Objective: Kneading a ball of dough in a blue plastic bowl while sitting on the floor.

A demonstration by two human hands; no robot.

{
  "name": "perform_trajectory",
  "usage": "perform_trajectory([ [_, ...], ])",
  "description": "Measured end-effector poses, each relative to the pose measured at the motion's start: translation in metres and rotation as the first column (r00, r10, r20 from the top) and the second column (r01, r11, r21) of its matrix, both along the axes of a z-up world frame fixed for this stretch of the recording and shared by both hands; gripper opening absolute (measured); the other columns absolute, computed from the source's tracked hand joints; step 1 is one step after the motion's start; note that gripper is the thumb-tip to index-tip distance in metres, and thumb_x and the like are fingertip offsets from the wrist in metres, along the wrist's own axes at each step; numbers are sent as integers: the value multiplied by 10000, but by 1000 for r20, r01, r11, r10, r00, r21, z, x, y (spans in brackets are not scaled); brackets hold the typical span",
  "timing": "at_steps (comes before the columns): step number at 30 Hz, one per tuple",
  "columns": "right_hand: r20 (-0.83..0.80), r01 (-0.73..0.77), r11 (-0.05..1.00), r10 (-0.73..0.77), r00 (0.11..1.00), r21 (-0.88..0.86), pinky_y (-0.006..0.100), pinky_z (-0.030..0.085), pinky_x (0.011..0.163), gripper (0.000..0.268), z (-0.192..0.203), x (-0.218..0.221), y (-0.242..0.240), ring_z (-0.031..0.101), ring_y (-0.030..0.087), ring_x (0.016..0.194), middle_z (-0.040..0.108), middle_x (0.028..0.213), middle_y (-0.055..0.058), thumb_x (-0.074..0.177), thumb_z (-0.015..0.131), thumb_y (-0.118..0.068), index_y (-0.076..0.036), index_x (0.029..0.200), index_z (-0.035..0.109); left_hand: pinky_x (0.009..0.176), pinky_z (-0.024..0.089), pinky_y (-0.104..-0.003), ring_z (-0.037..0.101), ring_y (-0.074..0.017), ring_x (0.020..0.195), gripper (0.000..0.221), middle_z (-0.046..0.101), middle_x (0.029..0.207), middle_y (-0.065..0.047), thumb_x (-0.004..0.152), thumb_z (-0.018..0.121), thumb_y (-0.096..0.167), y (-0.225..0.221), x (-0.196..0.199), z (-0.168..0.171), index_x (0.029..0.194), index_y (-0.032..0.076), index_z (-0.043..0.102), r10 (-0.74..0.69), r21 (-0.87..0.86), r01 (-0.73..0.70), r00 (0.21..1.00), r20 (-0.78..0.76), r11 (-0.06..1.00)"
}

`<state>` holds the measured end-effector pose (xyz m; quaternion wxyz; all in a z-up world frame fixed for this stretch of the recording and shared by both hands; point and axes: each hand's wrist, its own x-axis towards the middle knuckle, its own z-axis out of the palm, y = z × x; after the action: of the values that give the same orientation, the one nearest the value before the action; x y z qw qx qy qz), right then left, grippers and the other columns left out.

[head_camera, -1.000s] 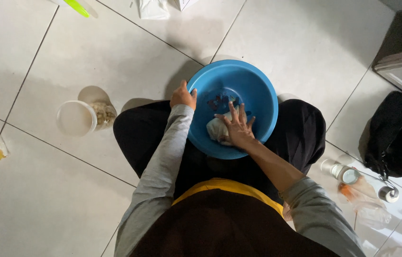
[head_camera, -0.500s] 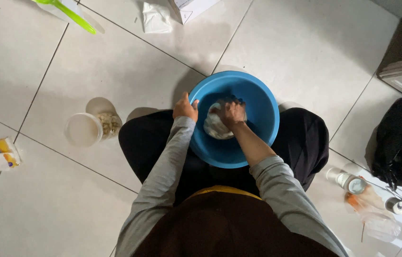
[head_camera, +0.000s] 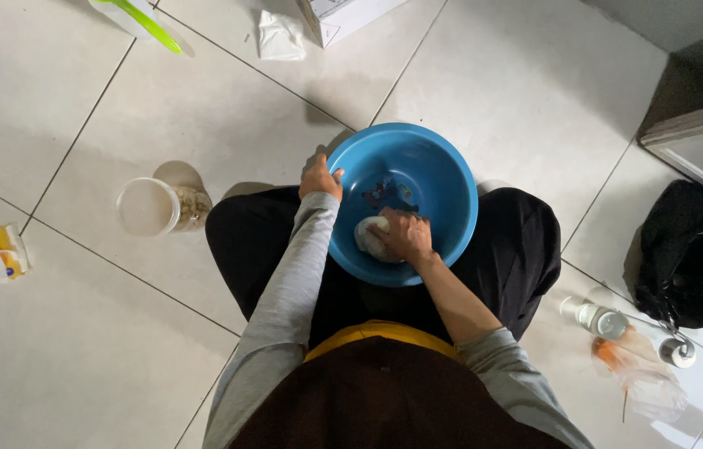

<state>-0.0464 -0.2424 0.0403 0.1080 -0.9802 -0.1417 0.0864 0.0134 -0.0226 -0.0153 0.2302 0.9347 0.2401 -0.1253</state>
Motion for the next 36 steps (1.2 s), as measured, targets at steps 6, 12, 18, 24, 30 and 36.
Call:
perform_trajectory([
  [6, -453, 425, 847, -258, 853, 319, 393, 597, 797, 329, -2, -9, -39, 758, 242, 898, 768, 911, -72, 791, 725, -726, -482, 1011, 718, 843, 634, -500, 724, -334, 1082, 527, 723, 1196, -129, 1019, 599, 451, 0, -2, 8, 1430, 141, 487, -14, -3, 14, 1000, -4, 1000],
  [12, -793, 772, -200, -253, 555, 604, 376, 614, 533, 201, 36, 4, -43, 725, 267, 672, 703, 767, 121, 919, 748, -356, -172, 881, 675, 842, 630, -502, 716, -346, 1054, 441, 714, 1097, -120, 1020, 549, 518, 5, -4, 16, 1277, 164, 490, -1, -36, 0, 1000, -23, 999],
  [18, -186, 161, 817, -67, 980, 554, 610, 536, 839, 552, -12, 17, -32, 644, 530, 1052, 686, 1237, 228, 1042, 370, -592, -249, 1345, 679, 784, 634, -489, 724, -318, 1028, 391, 723, 1082, -100, 1020, 552, 509, 3, -5, 26, 1227, 182, 502, 35, 31, -32, 996, -84, 999],
  [24, 515, -230, 927, 359, 778, -297, 371, 523, 594, 362, -131, -7, -28, 615, 191, 681, 595, 677, -35, 892, 577, -530, -376, 1201, 689, 818, 623, -545, 692, -347, 1088, 427, 694, 1186, -122, 953, 676, 393, 1, 40, 47, 1283, 155, 549, -76, 45, 79, 995, -66, 996],
  [30, -440, -291, 951, 219, 871, -103, 472, 605, 782, 522, -125, 5, 6, 740, 321, 1043, 733, 1094, 20, 795, 825, -410, -391, 1262, 592, 841, 627, -559, 698, -320, 1124, 506, 702, 1229, -105, 947, 681, 476, -4, 66, 7, 1327, 162, 571, -126, 40, 131, 986, -107, 991],
  [36, -571, -263, 962, 178, 802, -69, 636, 569, 838, 416, -102, 38, 46, 707, 406, 1102, 694, 1260, 66, 895, 752, -312, -322, 1230, 506, 819, 635, -504, 718, -316, 1089, 514, 714, 1226, -86, 974, 670, 488, 1, 56, 10, 1357, 159, 575, -115, 40, 120, 988, -100, 992],
])
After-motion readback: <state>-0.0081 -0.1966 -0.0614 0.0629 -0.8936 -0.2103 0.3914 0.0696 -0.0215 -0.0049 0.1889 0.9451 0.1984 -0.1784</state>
